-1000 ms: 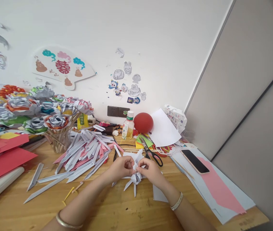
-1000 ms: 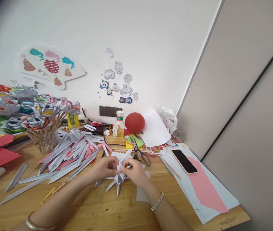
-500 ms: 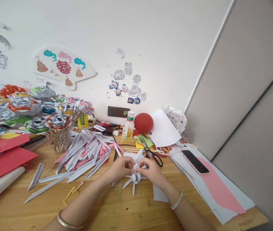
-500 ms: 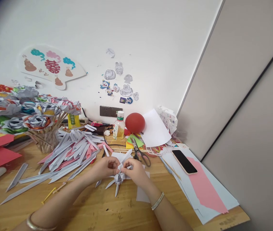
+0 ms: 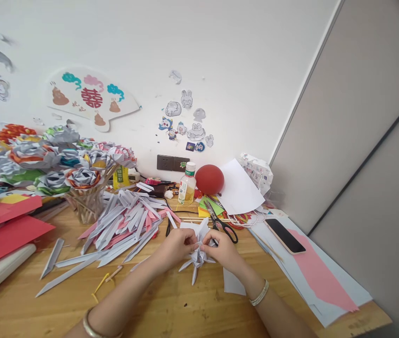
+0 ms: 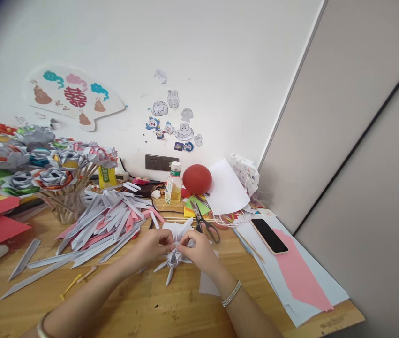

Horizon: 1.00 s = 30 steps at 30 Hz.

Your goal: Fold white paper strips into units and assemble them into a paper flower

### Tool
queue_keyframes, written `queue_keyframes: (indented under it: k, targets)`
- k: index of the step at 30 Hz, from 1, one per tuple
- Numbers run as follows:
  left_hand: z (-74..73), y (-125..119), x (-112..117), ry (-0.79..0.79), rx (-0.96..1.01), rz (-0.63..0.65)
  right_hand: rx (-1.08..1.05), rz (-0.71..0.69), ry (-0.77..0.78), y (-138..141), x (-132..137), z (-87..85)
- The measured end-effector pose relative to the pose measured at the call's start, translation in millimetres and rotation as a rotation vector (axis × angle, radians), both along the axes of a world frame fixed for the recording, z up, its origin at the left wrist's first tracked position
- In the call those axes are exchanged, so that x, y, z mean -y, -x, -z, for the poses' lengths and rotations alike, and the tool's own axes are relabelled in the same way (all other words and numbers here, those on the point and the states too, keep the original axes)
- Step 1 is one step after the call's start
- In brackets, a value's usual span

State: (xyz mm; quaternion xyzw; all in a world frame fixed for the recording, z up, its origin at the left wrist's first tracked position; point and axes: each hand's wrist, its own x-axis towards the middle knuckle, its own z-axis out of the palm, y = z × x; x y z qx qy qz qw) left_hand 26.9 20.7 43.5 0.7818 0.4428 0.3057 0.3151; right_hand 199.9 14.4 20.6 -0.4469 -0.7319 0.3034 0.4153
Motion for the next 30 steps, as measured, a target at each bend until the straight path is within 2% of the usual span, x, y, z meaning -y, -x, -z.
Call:
queue_keyframes:
  k: [3,7,14,20,22,26,30]
  targets:
    - [0.5,0,0,0.066,0.004,0.014,-0.019,-0.058,0.064,0,-1,2.5]
    - [4.1,2,-3,0.125,-0.003,0.069,0.02,-0.029,0.081,1,0,3.9]
    - [5.1,1,-2,0.097,-0.021,0.048,0.014,-0.044,0.074,1,3,1.8]
    - [4.7,1,-3,0.116,0.016,0.048,0.03,0.01,0.013,4,4,1.9]
    - [4.1,4,-6,0.239,0.104,0.095,0.026,0.032,-0.002,4,2,2.4]
    - [5.4,6,-7,0.584,0.301,0.151,0.016,0.041,-0.033,5,2,2.5]
    - [12.8,3,-4,0.674,0.416,0.161,0.026,0.029,-0.114,6,5,1.7]
